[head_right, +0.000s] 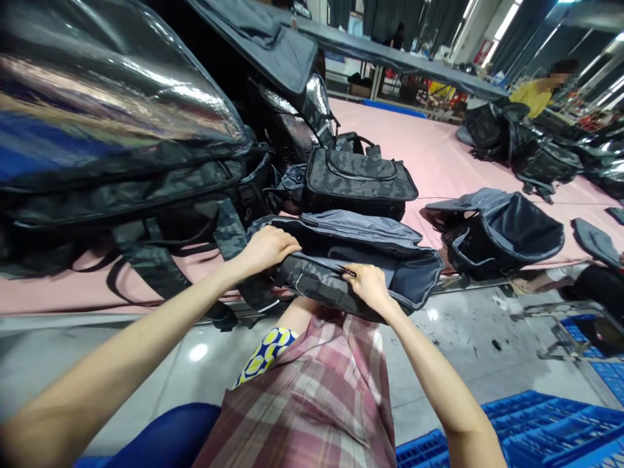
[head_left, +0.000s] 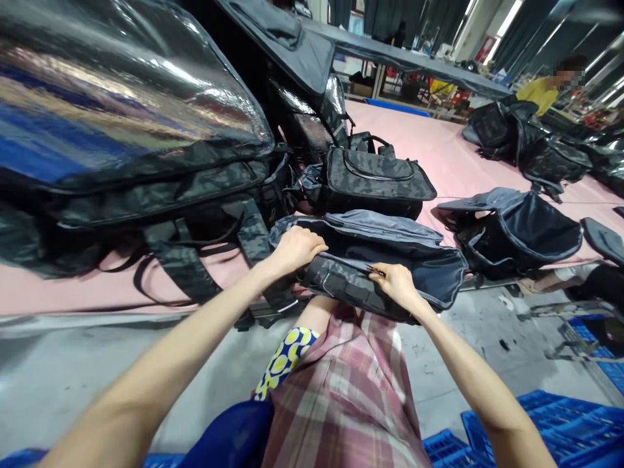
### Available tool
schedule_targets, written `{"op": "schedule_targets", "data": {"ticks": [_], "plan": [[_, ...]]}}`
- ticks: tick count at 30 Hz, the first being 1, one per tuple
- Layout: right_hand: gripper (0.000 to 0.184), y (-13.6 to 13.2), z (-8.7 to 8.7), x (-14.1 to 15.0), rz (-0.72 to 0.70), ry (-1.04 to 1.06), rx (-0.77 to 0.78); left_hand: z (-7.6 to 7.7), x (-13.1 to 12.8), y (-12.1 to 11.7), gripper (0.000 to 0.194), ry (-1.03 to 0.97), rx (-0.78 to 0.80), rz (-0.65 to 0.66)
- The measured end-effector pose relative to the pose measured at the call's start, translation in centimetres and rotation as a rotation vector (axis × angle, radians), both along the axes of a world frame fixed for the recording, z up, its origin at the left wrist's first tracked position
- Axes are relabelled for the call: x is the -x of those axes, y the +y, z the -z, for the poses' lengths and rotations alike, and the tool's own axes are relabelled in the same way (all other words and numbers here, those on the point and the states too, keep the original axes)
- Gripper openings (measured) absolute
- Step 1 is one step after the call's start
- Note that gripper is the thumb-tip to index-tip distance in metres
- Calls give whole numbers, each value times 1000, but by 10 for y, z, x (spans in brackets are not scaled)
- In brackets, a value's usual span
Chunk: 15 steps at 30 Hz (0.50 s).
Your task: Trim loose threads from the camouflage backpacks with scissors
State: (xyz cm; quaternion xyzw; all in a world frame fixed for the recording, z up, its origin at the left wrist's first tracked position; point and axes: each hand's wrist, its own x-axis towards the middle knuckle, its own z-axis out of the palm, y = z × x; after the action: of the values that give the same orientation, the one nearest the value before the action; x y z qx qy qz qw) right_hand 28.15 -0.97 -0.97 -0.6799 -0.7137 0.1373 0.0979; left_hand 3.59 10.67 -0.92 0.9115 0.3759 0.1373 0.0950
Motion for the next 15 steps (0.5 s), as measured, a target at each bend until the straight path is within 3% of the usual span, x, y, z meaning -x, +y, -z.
{"op": "schedule_targets", "data": {"ticks": [3,5,8,12,15], "plan": [[17,2,8,-3,47,-21,2,13,7,-36,24,-285,-316,-98],[18,2,12,-7,68,-33,-12,25,5,-65,19,-394,-429,-104],[18,2,14,-10,62,-51,-15,42,-12,-96,13,-407,-324,18],[18,-6,8,-9,24,-66,-63,51,-39,-106,31,-396,-129,-87],[38,-19,2,-10,9,-119,-161,51,-48,-103,25,-388,-105,-101]]}}
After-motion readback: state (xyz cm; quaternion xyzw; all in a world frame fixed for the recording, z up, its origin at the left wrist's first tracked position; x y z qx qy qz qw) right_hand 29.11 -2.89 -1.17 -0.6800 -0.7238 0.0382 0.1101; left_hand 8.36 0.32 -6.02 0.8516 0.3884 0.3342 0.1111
